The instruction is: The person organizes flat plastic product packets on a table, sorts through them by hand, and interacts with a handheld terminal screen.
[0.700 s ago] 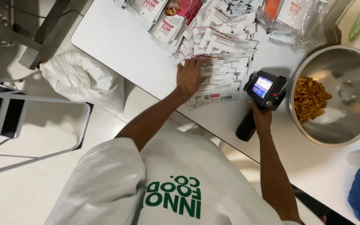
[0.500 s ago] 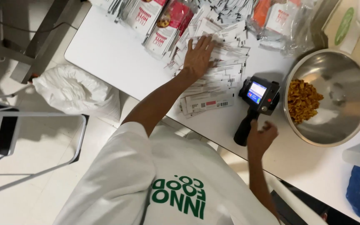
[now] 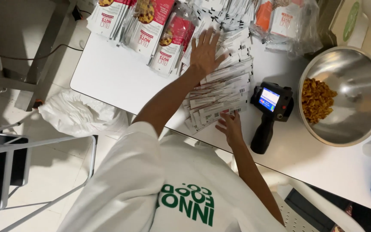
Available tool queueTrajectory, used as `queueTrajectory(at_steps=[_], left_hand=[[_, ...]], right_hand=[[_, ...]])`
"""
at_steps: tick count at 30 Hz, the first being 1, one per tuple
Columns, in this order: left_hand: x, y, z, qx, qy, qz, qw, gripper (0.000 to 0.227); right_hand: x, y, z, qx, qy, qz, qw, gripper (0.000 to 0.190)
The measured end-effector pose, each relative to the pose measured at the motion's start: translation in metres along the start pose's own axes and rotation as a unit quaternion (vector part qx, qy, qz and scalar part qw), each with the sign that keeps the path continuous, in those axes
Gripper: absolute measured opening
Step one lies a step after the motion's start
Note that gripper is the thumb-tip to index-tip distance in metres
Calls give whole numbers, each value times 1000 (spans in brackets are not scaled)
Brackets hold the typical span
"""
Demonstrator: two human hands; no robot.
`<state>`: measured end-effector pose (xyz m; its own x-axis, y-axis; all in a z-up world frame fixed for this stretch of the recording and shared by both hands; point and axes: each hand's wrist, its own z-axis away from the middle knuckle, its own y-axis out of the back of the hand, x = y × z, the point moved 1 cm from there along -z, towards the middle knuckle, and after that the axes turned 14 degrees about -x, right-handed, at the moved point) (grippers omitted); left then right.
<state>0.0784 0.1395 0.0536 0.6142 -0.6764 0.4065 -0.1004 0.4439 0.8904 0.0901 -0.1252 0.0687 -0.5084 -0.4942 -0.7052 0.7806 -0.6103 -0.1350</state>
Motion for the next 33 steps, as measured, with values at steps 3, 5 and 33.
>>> queueTrajectory(at_steps=[3, 5, 33], left_hand=[[0, 20, -9, -78, 33, -51, 995, 86], [-6, -15, -9, -37, 16, -79, 996, 76], [42, 34, 35, -171, 230, 305, 908, 136]], right_hand=[[24, 12, -22, 62, 6, 10, 998, 103], [19, 4, -12, 82, -6, -9, 997, 107], [-55, 4, -73, 49, 76, 7, 996, 80]])
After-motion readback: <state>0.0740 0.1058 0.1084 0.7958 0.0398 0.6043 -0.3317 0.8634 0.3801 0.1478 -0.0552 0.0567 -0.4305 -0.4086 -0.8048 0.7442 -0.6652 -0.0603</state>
